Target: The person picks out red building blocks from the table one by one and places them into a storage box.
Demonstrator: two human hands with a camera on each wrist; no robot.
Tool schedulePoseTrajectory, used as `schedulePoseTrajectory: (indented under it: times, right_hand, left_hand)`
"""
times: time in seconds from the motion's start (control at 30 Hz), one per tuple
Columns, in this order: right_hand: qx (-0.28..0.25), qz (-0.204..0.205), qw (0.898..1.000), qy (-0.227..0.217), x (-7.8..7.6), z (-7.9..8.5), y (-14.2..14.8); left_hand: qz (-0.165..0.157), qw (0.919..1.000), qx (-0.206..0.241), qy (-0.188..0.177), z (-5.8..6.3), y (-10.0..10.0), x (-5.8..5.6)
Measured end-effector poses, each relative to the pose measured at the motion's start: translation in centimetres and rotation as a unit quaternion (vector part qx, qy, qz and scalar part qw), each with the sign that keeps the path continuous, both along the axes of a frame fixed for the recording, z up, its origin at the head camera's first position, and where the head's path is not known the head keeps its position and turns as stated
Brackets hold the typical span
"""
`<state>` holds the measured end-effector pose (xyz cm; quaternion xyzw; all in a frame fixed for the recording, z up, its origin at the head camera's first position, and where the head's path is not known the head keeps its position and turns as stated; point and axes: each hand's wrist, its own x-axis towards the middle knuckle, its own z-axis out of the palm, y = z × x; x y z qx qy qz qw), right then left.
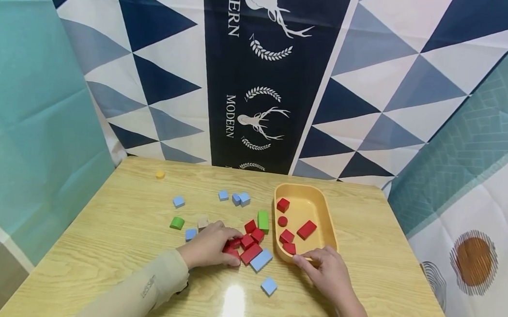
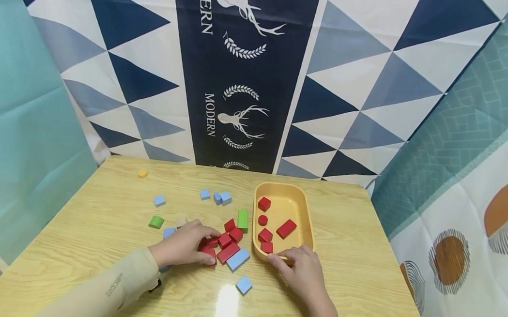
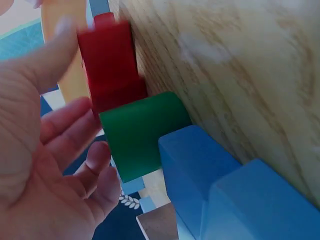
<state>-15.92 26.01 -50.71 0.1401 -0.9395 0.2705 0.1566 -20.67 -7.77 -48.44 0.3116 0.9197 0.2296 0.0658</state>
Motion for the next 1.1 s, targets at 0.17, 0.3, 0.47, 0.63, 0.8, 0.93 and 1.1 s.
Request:
schedulePoseTrajectory:
  times: [0.17, 0.3, 0.47, 0.63, 0.8, 0.93, 1.1]
  right_hand:
    - [0.001, -0.002, 1.000, -0.002, -0.07, 0.12, -0.12]
    - [0.001, -0.001, 1.000, -0.001, -0.08, 0.19, -0.06]
    - [0.003, 0.001, 1.000, 0.003, -0.12, 0.20, 0.04]
    - [0.003, -0.001, 1.000, 0.000, -0.08, 0.17, -0.02]
    - [0.003, -0.004, 1.000, -0.005, -0.06, 0.20, -0.07]
    - [0.000, -0.004, 1.000, -0.011, -0.02, 0.21, -0.18]
    - [0.000, -0.005, 1.000, -0.011, -0.02, 0.16, -0.21]
  left_hand:
    - [0.028, 0.9989, -0.020, 0.031, -0.34, -0.08, -0.16]
    - [0.027, 0.9981, -0.035, 0.042, -0.45, -0.25, -0.04]
    - [0.028, 0.9978, -0.036, 0.047, -0.26, -0.29, 0.03]
    - [0.029, 0.9979, -0.035, 0.045, -0.43, -0.38, -0.04]
    - [0.025, 0.9977, -0.026, 0.058, -0.73, -0.49, -0.11]
    - [0.026, 0.9967, -0.013, 0.076, -0.86, -0.55, -0.20]
    - [0.033, 0.9938, 0.014, 0.105, -0.83, -0.54, -0.38]
